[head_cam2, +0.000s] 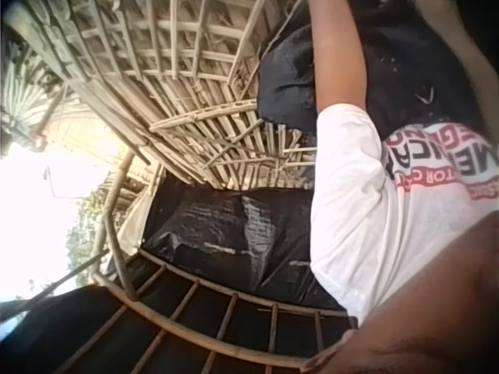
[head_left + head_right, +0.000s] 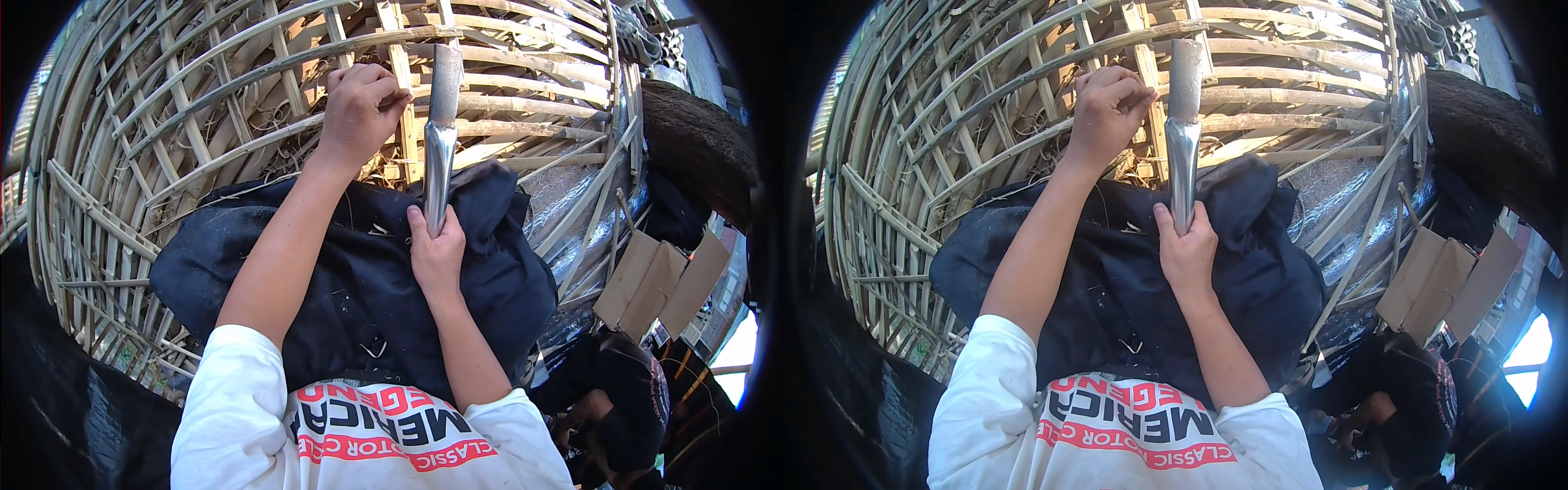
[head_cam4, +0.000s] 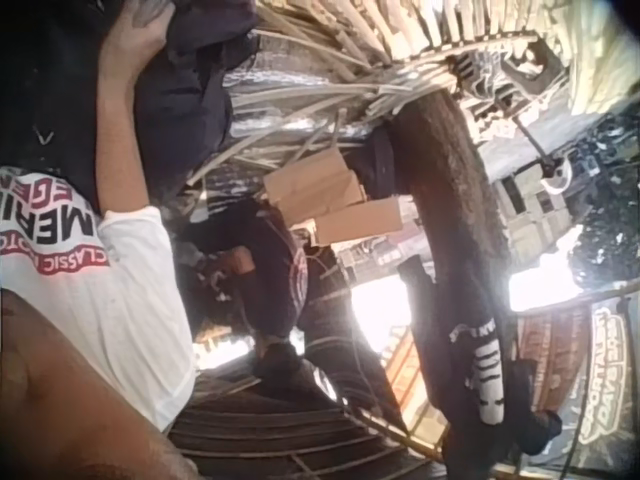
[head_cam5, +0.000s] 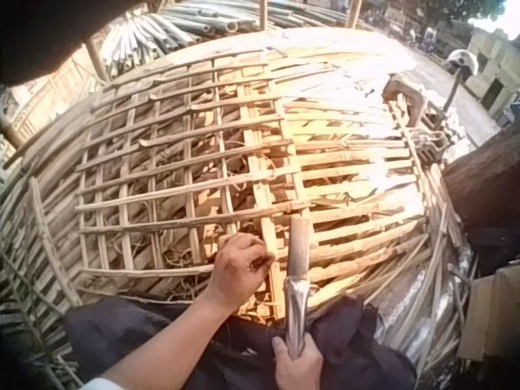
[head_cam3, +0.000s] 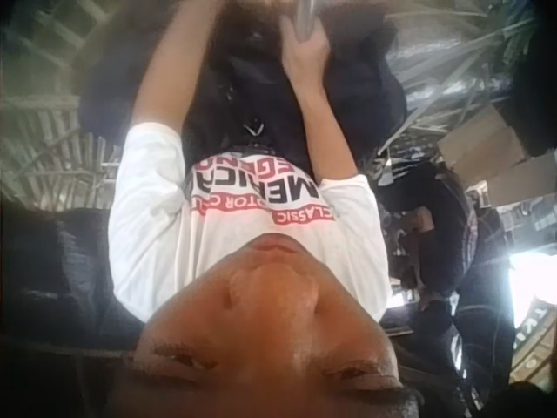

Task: The person constructs a bamboo structure by weaving thin strips through a wooden frame and trimming the edges with a large knife.

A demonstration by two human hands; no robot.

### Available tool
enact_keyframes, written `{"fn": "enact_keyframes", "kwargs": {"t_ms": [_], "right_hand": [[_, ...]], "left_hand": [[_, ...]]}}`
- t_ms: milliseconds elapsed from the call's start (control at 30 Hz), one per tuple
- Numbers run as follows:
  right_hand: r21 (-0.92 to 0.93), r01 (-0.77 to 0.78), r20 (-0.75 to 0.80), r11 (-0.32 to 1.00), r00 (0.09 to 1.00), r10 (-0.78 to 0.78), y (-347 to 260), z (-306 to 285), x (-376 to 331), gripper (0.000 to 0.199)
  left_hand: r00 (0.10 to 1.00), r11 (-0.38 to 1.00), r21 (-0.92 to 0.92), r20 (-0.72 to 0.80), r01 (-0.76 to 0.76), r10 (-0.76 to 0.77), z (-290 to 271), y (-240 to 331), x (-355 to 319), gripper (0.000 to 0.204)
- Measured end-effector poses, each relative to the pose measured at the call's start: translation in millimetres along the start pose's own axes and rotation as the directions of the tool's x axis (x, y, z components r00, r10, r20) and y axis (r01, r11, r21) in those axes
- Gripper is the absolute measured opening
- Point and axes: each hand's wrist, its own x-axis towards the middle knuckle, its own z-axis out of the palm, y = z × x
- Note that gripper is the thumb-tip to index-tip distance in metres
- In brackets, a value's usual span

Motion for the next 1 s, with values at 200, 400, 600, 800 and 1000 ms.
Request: {"fn": "enact_keyframes", "kwargs": {"t_ms": [200, 400, 600, 800, 1000], "right_hand": [[-0.135, 0.132, -0.009, 0.982, 0.991, -0.134, -2.1, 2.9, -1.5, 0.037], [-0.176, 0.119, -0.001, 0.977, 0.993, -0.121, 0.5, 4.5, -0.6, 0.036], [-0.207, 0.146, 0.005, 0.967, 0.989, -0.148, 0.3, 5.8, -1.0, 0.034], [-0.210, 0.137, 0.003, 0.968, 0.990, -0.139, 0.8, 5.7, -0.3, 0.034], [-0.248, 0.172, 0.009, 0.953, 0.984, -0.176, 4.5, 6.6, 0.8, 0.033]], "left_hand": [[1.000, 1.000, 0.022, 0.012, 0.001, -0.001, -2.0, 0.4, 1.6, 0.012], [1.000, 1.000, 0.011, -0.011, -0.001, 0.001, 0.9, -2.0, 0.0, 0.012], [1.000, 1.000, 0.016, -0.015, -0.001, 0.001, 1.6, -3.6, 0.1, 0.011], [1.000, 1.000, 0.005, -0.020, 0.003, -0.003, 1.8, -2.7, -0.1, 0.013], [0.999, 1.000, 0.017, -0.034, 0.002, -0.001, 2.0, -2.0, 0.8, 0.012]]}}
